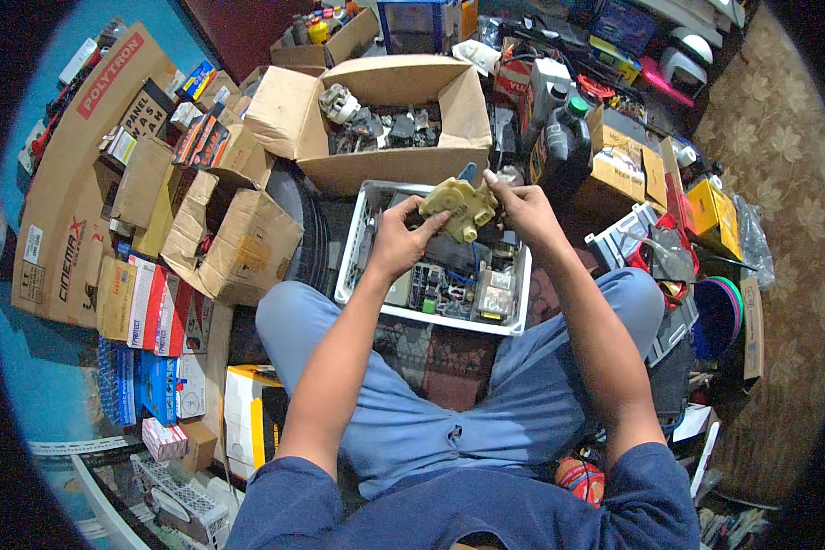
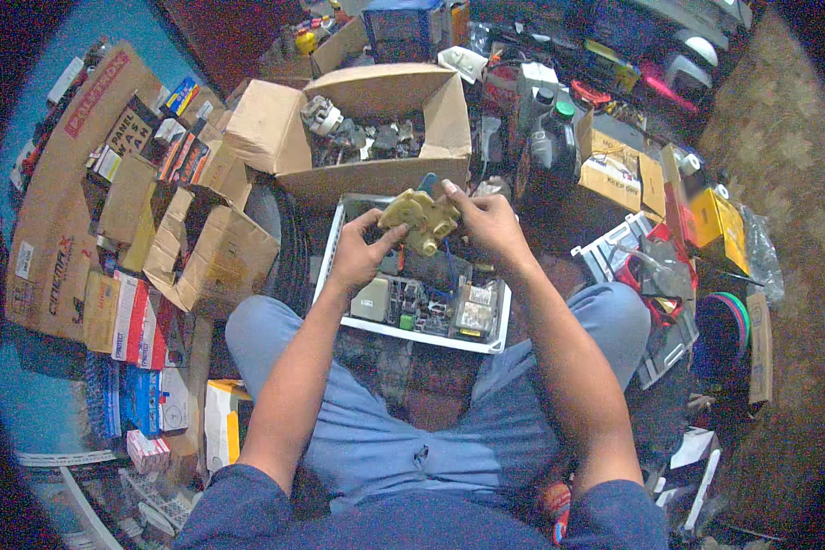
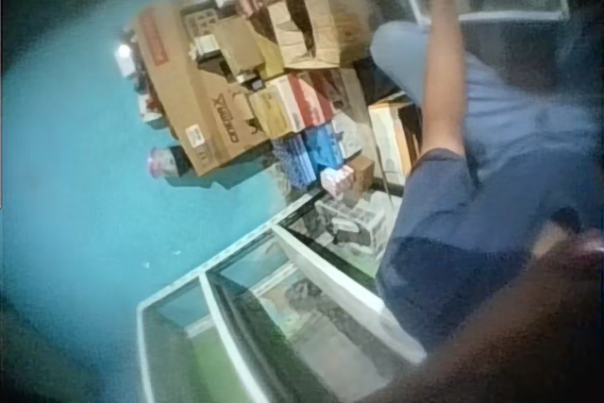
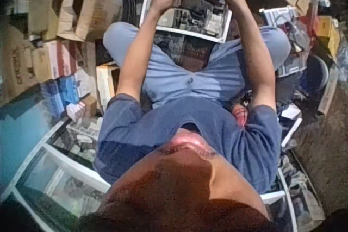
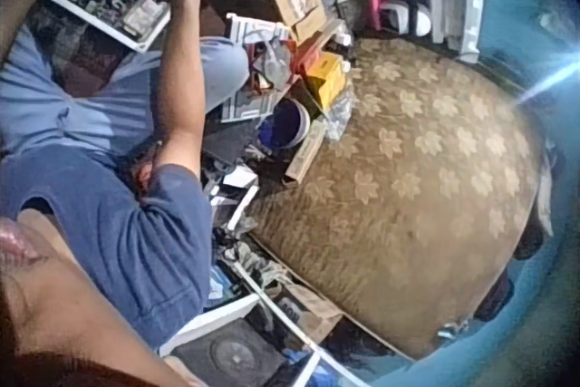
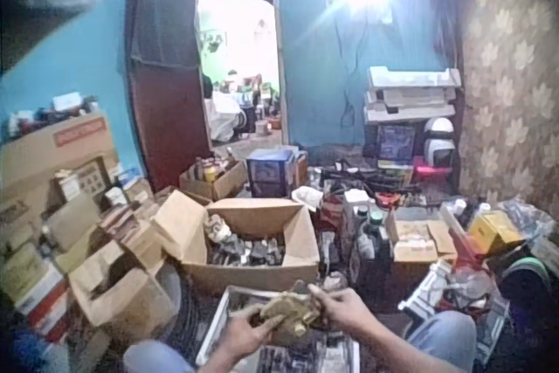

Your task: The person picks up various electronic components by hand from a cardboard box and places them into an open plastic electronic housing on the floor.

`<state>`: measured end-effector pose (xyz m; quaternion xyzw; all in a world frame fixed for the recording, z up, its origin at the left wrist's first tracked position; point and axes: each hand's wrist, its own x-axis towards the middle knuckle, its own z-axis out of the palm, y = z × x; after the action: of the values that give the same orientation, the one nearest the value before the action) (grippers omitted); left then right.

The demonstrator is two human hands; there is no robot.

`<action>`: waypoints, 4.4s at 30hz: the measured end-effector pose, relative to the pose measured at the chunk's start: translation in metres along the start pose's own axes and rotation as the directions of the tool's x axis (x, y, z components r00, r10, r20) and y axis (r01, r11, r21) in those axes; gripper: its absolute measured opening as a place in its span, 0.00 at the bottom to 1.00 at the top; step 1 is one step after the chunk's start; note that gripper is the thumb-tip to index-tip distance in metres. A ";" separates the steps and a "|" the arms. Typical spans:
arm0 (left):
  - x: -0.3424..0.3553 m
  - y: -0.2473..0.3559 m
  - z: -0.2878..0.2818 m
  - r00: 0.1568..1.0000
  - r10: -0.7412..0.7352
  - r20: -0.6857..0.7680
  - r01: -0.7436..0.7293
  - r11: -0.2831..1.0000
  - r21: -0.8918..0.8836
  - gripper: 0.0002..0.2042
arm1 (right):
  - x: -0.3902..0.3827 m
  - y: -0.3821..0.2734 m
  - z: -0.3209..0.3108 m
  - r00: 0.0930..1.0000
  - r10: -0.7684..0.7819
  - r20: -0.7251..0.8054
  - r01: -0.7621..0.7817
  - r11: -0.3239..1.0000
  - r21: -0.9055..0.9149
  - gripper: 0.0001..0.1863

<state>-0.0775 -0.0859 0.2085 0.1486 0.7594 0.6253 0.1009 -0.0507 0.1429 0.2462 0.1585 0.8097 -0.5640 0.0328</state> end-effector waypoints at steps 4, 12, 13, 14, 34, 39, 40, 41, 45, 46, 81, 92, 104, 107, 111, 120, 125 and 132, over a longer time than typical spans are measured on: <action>-0.008 -0.042 0.011 0.999 -0.016 -0.051 0.030 0.958 0.286 0.16 | 0.010 0.026 0.018 0.997 -0.075 0.030 0.079 0.978 -0.195 0.32; -0.020 -0.126 0.019 0.973 -0.218 -0.072 0.229 0.922 0.312 0.27 | 0.021 0.078 0.052 0.970 0.182 0.160 -0.107 0.914 -0.391 0.29; -0.020 -0.135 0.021 0.975 -0.220 -0.043 0.222 0.921 0.320 0.26 | 0.022 0.086 0.055 0.968 0.193 0.158 -0.109 0.897 -0.429 0.27; -0.020 -0.145 0.023 0.975 -0.222 -0.015 0.215 0.920 0.327 0.26 | 0.022 0.093 0.054 0.965 0.172 0.197 -0.067 0.890 -0.451 0.24; -0.006 -0.157 0.058 0.844 -0.507 0.174 0.343 0.760 0.552 0.14 | 0.003 0.151 0.081 0.952 0.066 0.298 0.187 0.648 -0.738 0.09; -0.007 -0.177 0.062 0.873 -0.471 0.127 0.406 0.846 0.346 0.13 | 0.007 0.142 0.085 0.945 0.037 0.325 0.209 0.697 -0.686 0.08; -0.008 -0.180 0.062 0.875 -0.466 0.132 0.403 0.852 0.334 0.13 | 0.008 0.142 0.085 0.941 0.040 0.335 0.214 0.696 -0.686 0.07; -0.008 -0.184 0.061 0.877 -0.461 0.136 0.401 0.858 0.323 0.13 | 0.008 0.142 0.085 0.930 0.045 0.364 0.237 0.684 -0.690 0.07; -0.003 -0.184 0.062 0.890 -0.448 0.088 0.388 0.843 0.371 0.13 | 0.007 0.140 0.086 0.913 -0.084 0.398 0.344 0.683 -0.644 0.07; 0.000 -0.179 0.061 0.891 -0.448 0.074 0.390 0.839 0.379 0.13 | 0.007 0.140 0.087 0.911 -0.153 0.384 0.376 0.692 -0.616 0.07; -0.006 -0.176 0.057 0.913 -0.336 0.231 0.047 0.648 0.760 0.15 | 0.021 0.180 0.089 0.910 0.176 0.376 0.143 0.718 -0.681 0.14; 0.007 -0.164 0.059 0.810 -0.535 0.238 0.215 0.649 0.730 0.17 | 0.019 0.166 0.081 0.810 0.137 0.571 0.296 0.744 -0.599 0.10; 0.022 -0.159 0.091 0.790 -0.612 0.030 0.315 0.447 0.837 0.19 | 0.037 0.181 0.078 0.868 0.065 0.492 0.362 0.596 -0.717 0.06; 0.029 -0.158 0.093 0.778 -0.626 0.049 0.342 0.489 0.803 0.20 | 0.042 0.171 0.073 0.844 0.119 0.522 0.389 0.534 -0.751 0.07; 0.031 -0.164 0.077 0.800 -0.591 0.099 0.346 0.591 0.728 0.22 | 0.036 0.142 0.072 0.825 0.097 0.556 0.457 0.465 -0.758 0.07; 0.018 -0.166 0.081 0.860 -0.507 0.065 0.291 0.591 0.752 0.17 | 0.045 0.155 0.069 0.872 0.096 0.481 0.394 0.447 -0.803 0.06; 0.010 -0.181 0.089 0.895 -0.441 0.067 0.231 0.586 0.777 0.18 | 0.047 0.168 0.071 0.872 0.074 0.484 0.407 0.438 -0.801 0.08; 0.012 -0.183 0.089 0.889 -0.439 0.132 0.174 0.589 0.789 0.20 | 0.053 0.167 0.077 0.861 0.107 0.498 0.434 0.357 -0.827 0.09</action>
<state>-0.0767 -0.0312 0.0121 0.1390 0.9376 0.1897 0.2560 -0.0616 0.1356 0.0556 -0.1146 0.9603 -0.0345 0.2520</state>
